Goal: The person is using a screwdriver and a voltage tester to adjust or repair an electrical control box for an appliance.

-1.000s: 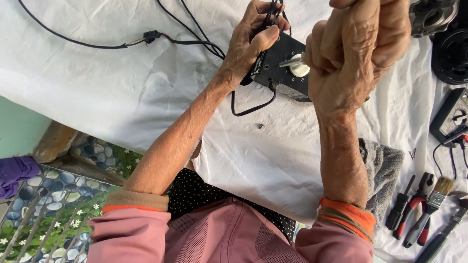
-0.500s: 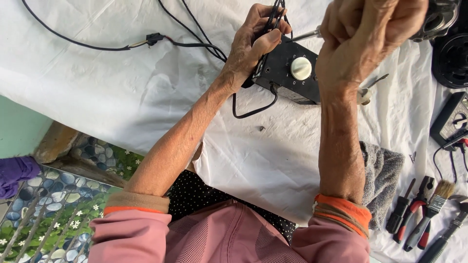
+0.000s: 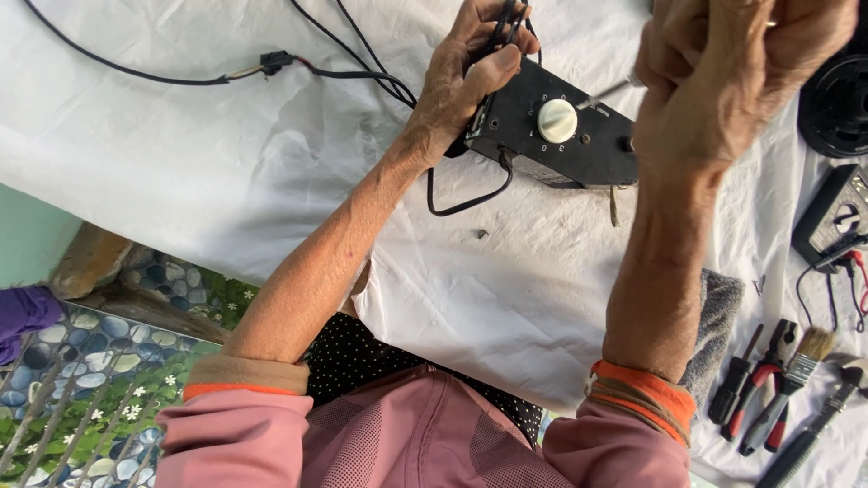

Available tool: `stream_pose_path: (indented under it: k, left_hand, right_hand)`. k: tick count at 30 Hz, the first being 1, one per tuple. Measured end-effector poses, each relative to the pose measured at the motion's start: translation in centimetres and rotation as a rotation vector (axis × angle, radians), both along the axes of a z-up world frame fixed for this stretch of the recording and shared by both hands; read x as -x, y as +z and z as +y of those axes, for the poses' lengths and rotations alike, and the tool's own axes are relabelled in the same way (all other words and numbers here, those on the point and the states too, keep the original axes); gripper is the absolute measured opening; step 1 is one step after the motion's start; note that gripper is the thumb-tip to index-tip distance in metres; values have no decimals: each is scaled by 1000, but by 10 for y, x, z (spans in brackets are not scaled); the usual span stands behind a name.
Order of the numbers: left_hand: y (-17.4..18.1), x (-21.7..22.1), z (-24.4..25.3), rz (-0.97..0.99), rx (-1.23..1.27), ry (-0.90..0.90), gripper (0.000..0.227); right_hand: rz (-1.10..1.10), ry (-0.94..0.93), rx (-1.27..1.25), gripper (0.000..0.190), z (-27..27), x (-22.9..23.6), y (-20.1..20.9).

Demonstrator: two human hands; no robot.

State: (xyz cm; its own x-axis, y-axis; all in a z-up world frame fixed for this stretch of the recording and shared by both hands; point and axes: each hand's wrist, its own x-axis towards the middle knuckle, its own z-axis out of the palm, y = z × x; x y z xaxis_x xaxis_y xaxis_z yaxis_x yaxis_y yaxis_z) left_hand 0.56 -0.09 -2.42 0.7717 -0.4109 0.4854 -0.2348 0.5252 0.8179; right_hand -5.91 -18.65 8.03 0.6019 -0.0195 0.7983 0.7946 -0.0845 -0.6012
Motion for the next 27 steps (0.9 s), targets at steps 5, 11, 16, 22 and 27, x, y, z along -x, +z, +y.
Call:
stream_pose_path:
  k: [5,11,16,22,27]
  left_hand:
    - [5,2,2,29,4,-36,40]
    - [11,5,4,47,-12,-40,37]
    - [10,4,3,45,-13,-47,37]
    - [8,4,3,35,-29,-40,37]
    - [5,2,3,-6,-56,-16,38]
  right_hand:
    - [84,-53,155,16,-8,22,19]
    - [122,-89,41,17,-2,28,15]
    - [140,-85,3,14,-3,26,10]
    - [135,-52,0,15,-11,20,2]
    - [122,-61,9,20,-12,18,-1]
